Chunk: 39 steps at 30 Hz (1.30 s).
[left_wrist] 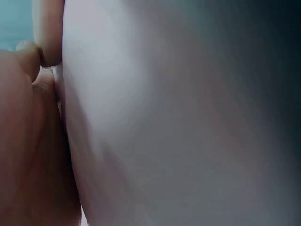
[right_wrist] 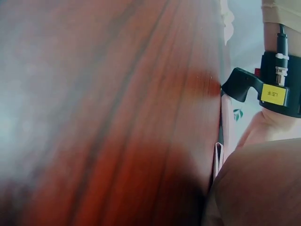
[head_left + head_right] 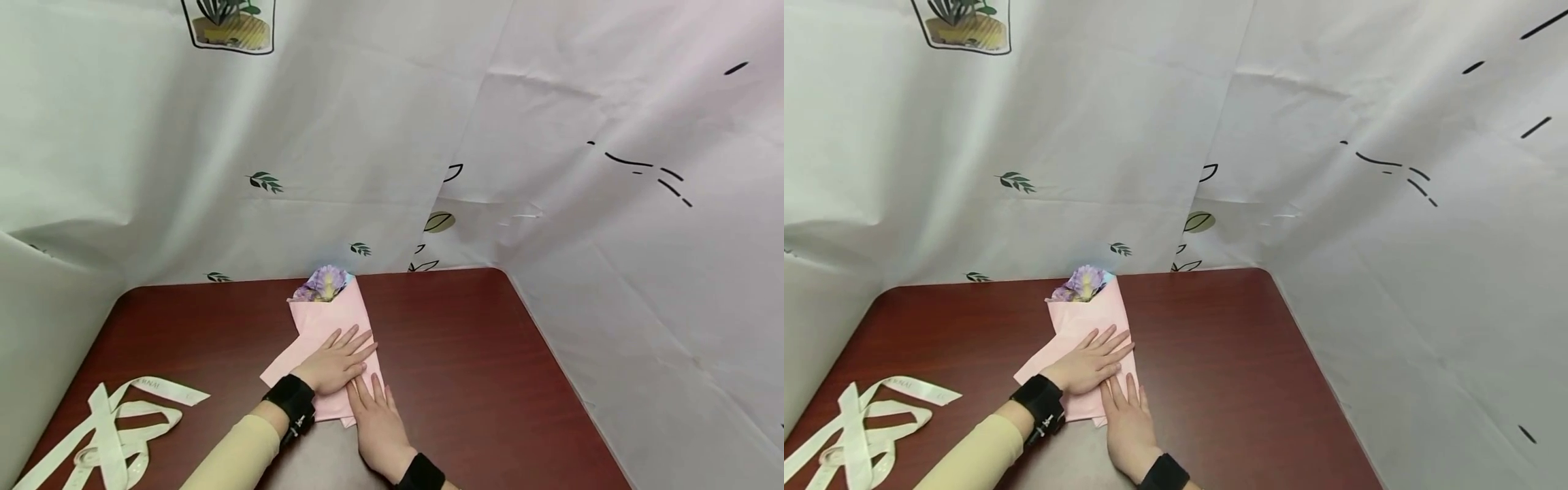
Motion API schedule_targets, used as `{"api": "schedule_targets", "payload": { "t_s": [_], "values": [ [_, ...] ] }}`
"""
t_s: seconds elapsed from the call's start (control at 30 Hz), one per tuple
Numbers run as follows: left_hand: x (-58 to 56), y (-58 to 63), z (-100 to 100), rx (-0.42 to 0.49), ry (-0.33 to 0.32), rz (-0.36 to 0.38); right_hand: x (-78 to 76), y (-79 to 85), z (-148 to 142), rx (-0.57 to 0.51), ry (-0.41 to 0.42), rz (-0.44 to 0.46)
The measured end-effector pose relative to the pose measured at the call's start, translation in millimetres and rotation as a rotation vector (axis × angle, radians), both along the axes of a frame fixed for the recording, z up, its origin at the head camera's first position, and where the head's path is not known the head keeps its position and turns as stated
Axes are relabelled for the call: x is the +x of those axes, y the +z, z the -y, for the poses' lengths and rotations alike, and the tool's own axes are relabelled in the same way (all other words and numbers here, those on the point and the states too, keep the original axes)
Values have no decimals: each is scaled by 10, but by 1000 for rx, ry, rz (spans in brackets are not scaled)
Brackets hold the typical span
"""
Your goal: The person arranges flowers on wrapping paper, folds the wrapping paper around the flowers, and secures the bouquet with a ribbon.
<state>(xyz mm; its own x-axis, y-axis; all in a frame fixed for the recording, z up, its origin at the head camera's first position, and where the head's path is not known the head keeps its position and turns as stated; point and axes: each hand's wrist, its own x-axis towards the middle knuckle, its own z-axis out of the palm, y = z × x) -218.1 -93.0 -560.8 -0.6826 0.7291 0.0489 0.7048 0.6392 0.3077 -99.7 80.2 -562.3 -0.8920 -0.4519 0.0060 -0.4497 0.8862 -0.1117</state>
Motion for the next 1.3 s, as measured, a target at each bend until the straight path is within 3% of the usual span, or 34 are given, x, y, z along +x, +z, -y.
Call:
{"api": "schedule_targets", "payload": {
  "t_s": [0.03,0.23,0.27,0.4,0.53,0.67,0.8,0.87,1.03,1.13,1.3],
  "values": [
    [-25,-82,20,3,-3,-29,14,0,-9,4,6,1],
    [-77,-125,70,34,-8,-40,105,8,-61,27,25,2],
    [-67,-51,58,30,-2,-16,113,12,-65,30,22,3],
    [-61,-153,42,18,48,-85,117,51,-39,49,12,-1],
    [181,-316,69,14,52,-108,115,89,-28,14,6,54],
    [532,-360,160,39,0,-25,103,131,-106,-48,10,134],
    [701,-290,233,76,-14,43,-3,184,-268,-52,77,149],
    [706,-267,229,84,-26,68,-103,203,-410,-32,143,164],
    [697,-70,249,27,-59,121,-279,177,-713,0,332,220],
    [671,-11,310,39,-81,99,-217,175,-735,8,389,233],
    [664,54,328,19,-138,-39,-114,199,-706,12,418,188]
  ]
}}
